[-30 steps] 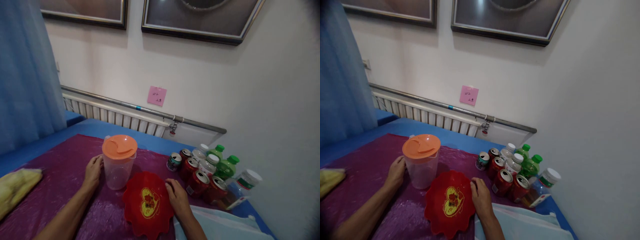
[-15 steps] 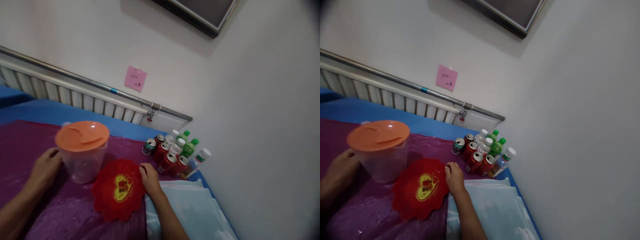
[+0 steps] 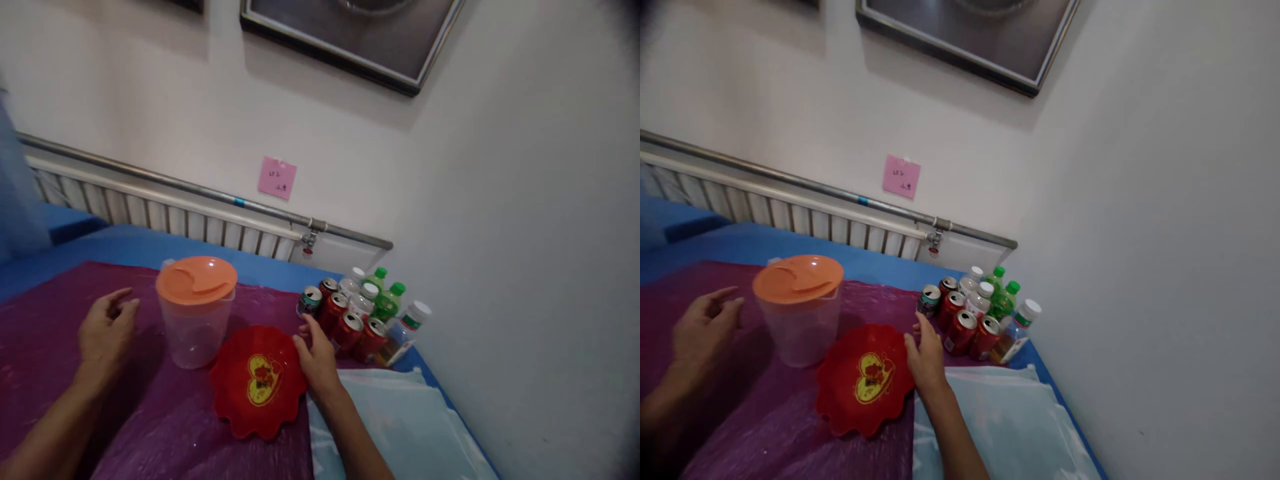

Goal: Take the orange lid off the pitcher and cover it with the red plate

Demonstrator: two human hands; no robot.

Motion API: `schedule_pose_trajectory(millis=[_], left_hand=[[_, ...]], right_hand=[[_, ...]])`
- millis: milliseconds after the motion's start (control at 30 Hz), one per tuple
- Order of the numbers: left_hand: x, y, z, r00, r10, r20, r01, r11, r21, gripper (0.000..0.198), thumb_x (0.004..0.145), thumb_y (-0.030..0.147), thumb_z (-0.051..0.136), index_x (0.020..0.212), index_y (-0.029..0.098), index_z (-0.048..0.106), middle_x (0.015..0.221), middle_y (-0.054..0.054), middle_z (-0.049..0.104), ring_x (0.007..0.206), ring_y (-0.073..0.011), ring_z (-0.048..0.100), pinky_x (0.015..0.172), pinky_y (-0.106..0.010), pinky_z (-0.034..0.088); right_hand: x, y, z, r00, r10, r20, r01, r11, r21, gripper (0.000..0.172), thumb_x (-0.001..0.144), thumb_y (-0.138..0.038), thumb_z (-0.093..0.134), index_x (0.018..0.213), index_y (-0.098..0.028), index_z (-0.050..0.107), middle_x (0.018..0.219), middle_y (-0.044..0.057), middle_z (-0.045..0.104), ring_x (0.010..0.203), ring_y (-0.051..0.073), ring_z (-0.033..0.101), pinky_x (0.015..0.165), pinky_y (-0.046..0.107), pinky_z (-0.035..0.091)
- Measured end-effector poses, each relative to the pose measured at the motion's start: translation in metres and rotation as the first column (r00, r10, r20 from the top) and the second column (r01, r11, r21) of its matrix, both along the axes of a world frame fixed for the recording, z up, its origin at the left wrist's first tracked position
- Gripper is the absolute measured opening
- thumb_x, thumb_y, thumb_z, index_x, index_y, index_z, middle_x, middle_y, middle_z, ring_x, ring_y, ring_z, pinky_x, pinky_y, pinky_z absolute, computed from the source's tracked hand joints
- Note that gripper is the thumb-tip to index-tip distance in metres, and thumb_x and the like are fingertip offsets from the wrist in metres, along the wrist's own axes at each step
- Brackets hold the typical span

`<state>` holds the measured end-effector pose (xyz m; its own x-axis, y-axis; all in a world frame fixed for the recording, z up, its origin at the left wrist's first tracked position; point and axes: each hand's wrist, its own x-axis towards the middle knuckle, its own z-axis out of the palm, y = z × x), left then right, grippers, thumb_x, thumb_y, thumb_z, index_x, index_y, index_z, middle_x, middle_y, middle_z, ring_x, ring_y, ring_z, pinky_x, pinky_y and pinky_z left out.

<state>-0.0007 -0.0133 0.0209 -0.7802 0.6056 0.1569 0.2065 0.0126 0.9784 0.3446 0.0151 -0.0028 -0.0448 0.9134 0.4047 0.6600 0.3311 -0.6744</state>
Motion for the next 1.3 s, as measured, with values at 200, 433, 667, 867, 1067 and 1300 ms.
schedule_pose_trajectory(millis=[200, 433, 667, 867, 1067, 1300], left_hand=[[0.016, -0.047, 0.056, 0.971, -0.169, -0.171, 0.210, 0.943, 0.260, 0.092, 0.071, 0.042, 0.073, 0.152, 0.039, 0.029, 0.064, 0.009, 0.040, 0.057, -0.0061, 0.039, 0.058, -0.016, 0.034], [0.031, -0.085, 0.094, 0.921, -0.258, -0.291, 0.362, 0.844, 0.396, 0.104, 0.068, 0.036, 0.077, 0.153, 0.046, 0.018, 0.061, 0.010, 0.044, 0.052, -0.0056, 0.042, 0.057, -0.015, 0.039], [0.016, -0.070, 0.086, 0.888, -0.352, -0.297, 0.443, 0.826, 0.347, 0.103, 0.075, 0.034, 0.074, 0.154, 0.046, 0.009, 0.062, 0.010, 0.041, 0.055, -0.0068, 0.041, 0.056, -0.015, 0.038], [0.010, -0.063, 0.085, 0.893, -0.383, -0.234, 0.441, 0.848, 0.295, 0.099, 0.078, 0.036, 0.071, 0.156, 0.037, 0.010, 0.061, 0.011, 0.039, 0.055, -0.0062, 0.038, 0.056, -0.016, 0.035], [-0.007, -0.037, 0.085, 0.988, -0.154, 0.022, 0.135, 0.917, 0.374, 0.085, 0.066, 0.049, 0.071, 0.144, 0.027, 0.046, 0.084, 0.003, 0.060, 0.075, -0.0107, 0.054, 0.076, -0.023, 0.046], [-0.016, 0.031, 0.050, 0.947, -0.299, 0.114, 0.276, 0.943, 0.184, 0.063, 0.072, 0.059, 0.059, 0.120, 0.018, 0.064, 0.137, -0.014, 0.060, 0.130, -0.0292, 0.053, 0.113, -0.044, 0.042]], right_hand=[[-0.024, -0.043, 0.075, 0.974, 0.037, -0.222, 0.030, 0.957, 0.288, 0.074, 0.087, -0.028, 0.063, 0.154, -0.023, 0.032, 0.071, -0.007, 0.058, 0.061, 0.012, 0.055, 0.065, 0.024, 0.051], [-0.035, -0.076, 0.135, 0.955, 0.136, -0.265, 0.051, 0.803, 0.593, 0.084, 0.088, -0.018, 0.064, 0.157, -0.035, 0.020, 0.071, -0.009, 0.051, 0.052, 0.009, 0.044, 0.052, 0.019, 0.043], [-0.030, -0.063, 0.136, 0.963, 0.053, -0.265, 0.102, 0.838, 0.535, 0.083, 0.086, -0.021, 0.065, 0.157, -0.031, 0.024, 0.067, -0.010, 0.051, 0.053, 0.009, 0.045, 0.055, 0.021, 0.045], [-0.027, -0.047, 0.129, 0.953, -0.027, -0.301, 0.140, 0.922, 0.361, 0.083, 0.083, -0.030, 0.067, 0.156, -0.020, 0.028, 0.063, -0.010, 0.051, 0.051, 0.010, 0.044, 0.059, 0.024, 0.047], [-0.058, -0.042, 0.144, 0.986, 0.139, -0.095, -0.101, 0.938, 0.332, 0.042, 0.087, -0.034, 0.060, 0.126, -0.018, 0.063, 0.082, 0.002, 0.069, 0.070, 0.016, 0.063, 0.070, 0.030, 0.052], [-0.155, -0.016, 0.156, 0.901, 0.269, 0.341, -0.331, 0.933, 0.140, 0.026, 0.092, -0.029, 0.057, 0.113, -0.018, 0.069, 0.117, 0.010, 0.072, 0.111, 0.026, 0.062, 0.098, 0.041, 0.042]])
